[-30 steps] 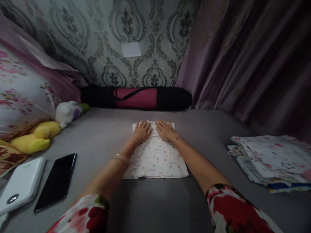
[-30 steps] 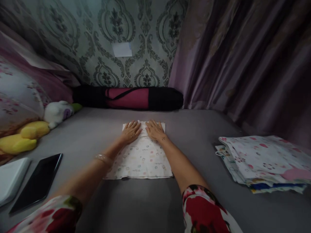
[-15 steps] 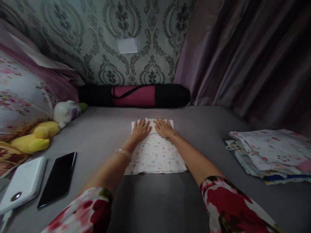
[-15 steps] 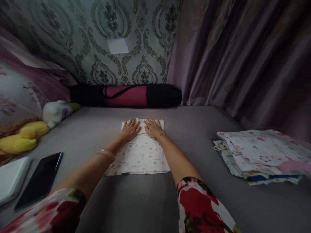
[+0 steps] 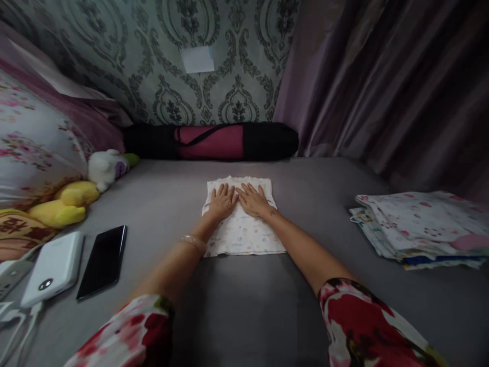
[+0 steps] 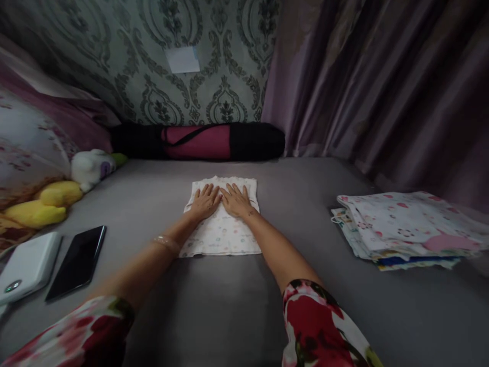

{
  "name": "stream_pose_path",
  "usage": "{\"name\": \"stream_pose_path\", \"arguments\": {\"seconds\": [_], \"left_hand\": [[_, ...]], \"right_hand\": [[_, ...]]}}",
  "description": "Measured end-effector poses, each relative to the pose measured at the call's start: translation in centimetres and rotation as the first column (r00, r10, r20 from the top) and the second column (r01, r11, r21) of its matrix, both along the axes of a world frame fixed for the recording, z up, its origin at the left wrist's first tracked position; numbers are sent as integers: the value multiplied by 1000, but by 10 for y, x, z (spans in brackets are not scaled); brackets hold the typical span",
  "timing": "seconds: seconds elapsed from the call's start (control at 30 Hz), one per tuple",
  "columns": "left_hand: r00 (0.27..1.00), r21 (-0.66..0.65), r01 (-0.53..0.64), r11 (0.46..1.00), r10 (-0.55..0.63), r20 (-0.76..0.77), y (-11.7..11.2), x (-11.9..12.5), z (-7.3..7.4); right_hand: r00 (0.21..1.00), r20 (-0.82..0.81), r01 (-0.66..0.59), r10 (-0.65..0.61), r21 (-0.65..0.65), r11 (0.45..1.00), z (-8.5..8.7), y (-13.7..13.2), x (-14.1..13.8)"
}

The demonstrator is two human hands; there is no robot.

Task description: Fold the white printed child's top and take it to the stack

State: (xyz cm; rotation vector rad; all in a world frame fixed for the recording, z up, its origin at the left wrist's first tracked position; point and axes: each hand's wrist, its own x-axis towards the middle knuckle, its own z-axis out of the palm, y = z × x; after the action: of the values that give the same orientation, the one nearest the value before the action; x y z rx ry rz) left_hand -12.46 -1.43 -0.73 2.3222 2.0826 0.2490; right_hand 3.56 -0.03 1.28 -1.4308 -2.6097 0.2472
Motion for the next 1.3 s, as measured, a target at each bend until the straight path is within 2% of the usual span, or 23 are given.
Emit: {"name": "stream_pose_path", "arguments": {"seconds": [0.13, 0.27, 0.4, 0.57, 0.7, 0.77, 0.87, 1.0, 1.3], "left_hand": [[997, -23, 79, 997, -79, -22, -21, -2, 6], [980, -30, 197, 980, -197, -27, -61, -9, 7], [945, -84, 327, 941, -328, -5, -100, -16, 9], [910, -175, 415, 893, -408, 80, -138, -26, 23], [869, -197, 493, 848, -469, 157, -160, -48, 34], [858, -155, 504, 850, -471, 208, -168, -62, 35], [859, -60, 466, 883, -435, 271, -179, -82, 32], [874, 23, 414, 910, -404, 270, -187, -99, 29], [841, 2, 511, 860, -500, 205, -180, -112, 30]], "right_hand": [[999, 6, -48, 48, -31, 998, 2, -12, 11], [989, 20, -147, 148, -25, 989, 1, -41, 32], [969, 29, -244, 246, -62, 968, 3, -77, 53], [930, -3, -367, 368, -82, 927, 10, -118, 77], [915, -46, -403, 401, -88, 911, 14, -137, 104], [917, -87, -396, 389, -80, 915, 13, -140, 119], [917, -191, -363, 351, -30, 931, 10, -140, 142], [913, -249, -320, 322, 51, 946, 9, -139, 161], [911, -199, -330, 362, 175, 928, 7, -138, 159]]}}
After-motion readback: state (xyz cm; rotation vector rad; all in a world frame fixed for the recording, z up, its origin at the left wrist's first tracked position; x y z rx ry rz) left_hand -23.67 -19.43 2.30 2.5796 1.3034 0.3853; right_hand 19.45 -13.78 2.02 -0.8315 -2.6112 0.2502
